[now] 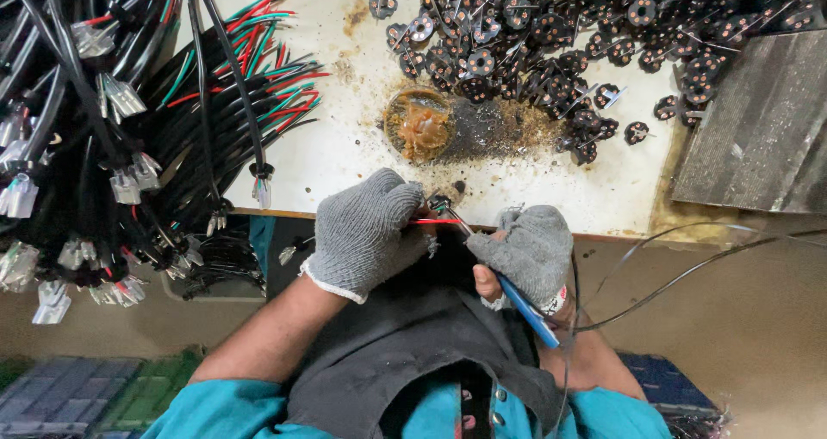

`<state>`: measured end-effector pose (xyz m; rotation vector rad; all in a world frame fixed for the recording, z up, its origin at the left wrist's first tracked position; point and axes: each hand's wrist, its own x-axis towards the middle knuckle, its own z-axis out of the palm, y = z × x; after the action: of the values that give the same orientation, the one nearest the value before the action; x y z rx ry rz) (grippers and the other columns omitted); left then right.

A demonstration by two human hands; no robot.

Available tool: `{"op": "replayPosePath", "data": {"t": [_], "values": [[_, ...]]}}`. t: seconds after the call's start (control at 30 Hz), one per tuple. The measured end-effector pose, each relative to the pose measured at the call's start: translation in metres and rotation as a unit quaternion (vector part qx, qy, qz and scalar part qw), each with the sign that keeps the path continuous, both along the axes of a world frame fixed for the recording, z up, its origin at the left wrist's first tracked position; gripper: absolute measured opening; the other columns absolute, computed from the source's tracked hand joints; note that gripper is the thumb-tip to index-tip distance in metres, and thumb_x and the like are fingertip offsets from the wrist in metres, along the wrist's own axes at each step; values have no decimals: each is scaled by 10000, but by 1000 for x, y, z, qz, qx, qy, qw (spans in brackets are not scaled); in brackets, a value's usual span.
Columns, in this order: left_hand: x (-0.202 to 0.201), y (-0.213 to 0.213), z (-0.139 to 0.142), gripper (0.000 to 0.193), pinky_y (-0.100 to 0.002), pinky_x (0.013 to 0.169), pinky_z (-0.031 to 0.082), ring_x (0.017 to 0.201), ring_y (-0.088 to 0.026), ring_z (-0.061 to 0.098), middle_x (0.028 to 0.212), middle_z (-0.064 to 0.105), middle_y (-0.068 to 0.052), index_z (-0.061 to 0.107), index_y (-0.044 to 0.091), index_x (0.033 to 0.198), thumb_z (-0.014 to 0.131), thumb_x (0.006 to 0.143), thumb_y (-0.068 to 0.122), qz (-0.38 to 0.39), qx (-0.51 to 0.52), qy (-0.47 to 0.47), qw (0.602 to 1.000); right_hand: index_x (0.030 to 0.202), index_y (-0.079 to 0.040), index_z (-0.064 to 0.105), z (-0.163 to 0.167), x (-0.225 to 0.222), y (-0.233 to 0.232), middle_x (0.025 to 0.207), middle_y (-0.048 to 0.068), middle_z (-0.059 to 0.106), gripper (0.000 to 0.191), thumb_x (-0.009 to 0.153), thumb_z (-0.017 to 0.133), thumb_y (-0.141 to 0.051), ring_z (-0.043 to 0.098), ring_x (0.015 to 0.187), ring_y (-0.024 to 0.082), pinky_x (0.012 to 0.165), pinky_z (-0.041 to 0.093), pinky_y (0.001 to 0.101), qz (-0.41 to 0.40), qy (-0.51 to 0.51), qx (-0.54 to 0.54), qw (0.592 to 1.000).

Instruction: The person solders wires to small electrical connectors at a workbench. They hold a wire in one hand and a soldering iron in the other, dip the wire tip into flux, apply the hot iron to the connector, and place the finished connector onto a large pile on the bench, repeating the cycle.

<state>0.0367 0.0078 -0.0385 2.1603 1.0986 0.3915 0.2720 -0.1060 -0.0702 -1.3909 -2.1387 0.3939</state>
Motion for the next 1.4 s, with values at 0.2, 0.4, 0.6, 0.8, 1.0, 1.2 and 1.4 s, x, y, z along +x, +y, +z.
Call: {"op": "replayPosePath", "data": {"t": [0.2,0.4,0.6,0.8,1.0,1.2,1.4], "values": [[1,-1,-2,271,-448,537,466,664,-311,618,780,566,-63,607,165,811,818,672,261,4,6,-2,1000,638,-349,733,-18,3,-15,603,-70,619,238,775,878,-478,568,598,226,640,427,440,-76,-88,-235,965],[2,0,0,274,-448,535,468,665,-310,618,776,569,-64,602,161,794,824,674,266,5,9,8,1000,659,-265,759,-31,-1,-20,618,-2,603,240,694,893,-461,573,606,262,606,428,446,-161,-75,-235,956],[-1,-1,2,265,-445,556,473,685,-309,620,795,570,-65,602,161,819,815,690,254,-1,16,-9,1000,1025,-234,786,-17,2,-13,776,-19,658,233,798,832,-256,612,711,263,666,466,445,-4,32,40,999],[1,0,1,276,-451,552,471,684,-314,621,790,567,-66,592,160,811,817,687,264,3,19,-9,1000,923,-242,795,1,-5,4,692,14,637,265,669,835,-307,582,663,306,610,449,461,-9,-28,36,999],[2,-1,-1,288,-459,530,465,657,-318,616,780,564,-76,586,158,799,823,684,274,2,19,3,1000,1026,-95,708,31,-25,1,902,57,710,357,941,766,-436,700,840,254,746,537,325,-240,134,-92,957],[0,-2,-2,278,-459,530,465,658,-321,615,784,565,-79,585,154,805,818,713,274,-2,20,4,1000,1062,-5,686,15,-37,14,750,108,722,381,942,752,-360,720,693,256,650,569,350,-300,696,-326,565],[1,-1,-3,260,-455,535,464,672,-319,619,782,566,-73,587,164,796,811,717,269,-1,30,-10,999,1200,-20,563,23,-33,17,915,77,739,307,1001,699,-211,729,890,253,940,534,369,-223,195,-171,940]]}}
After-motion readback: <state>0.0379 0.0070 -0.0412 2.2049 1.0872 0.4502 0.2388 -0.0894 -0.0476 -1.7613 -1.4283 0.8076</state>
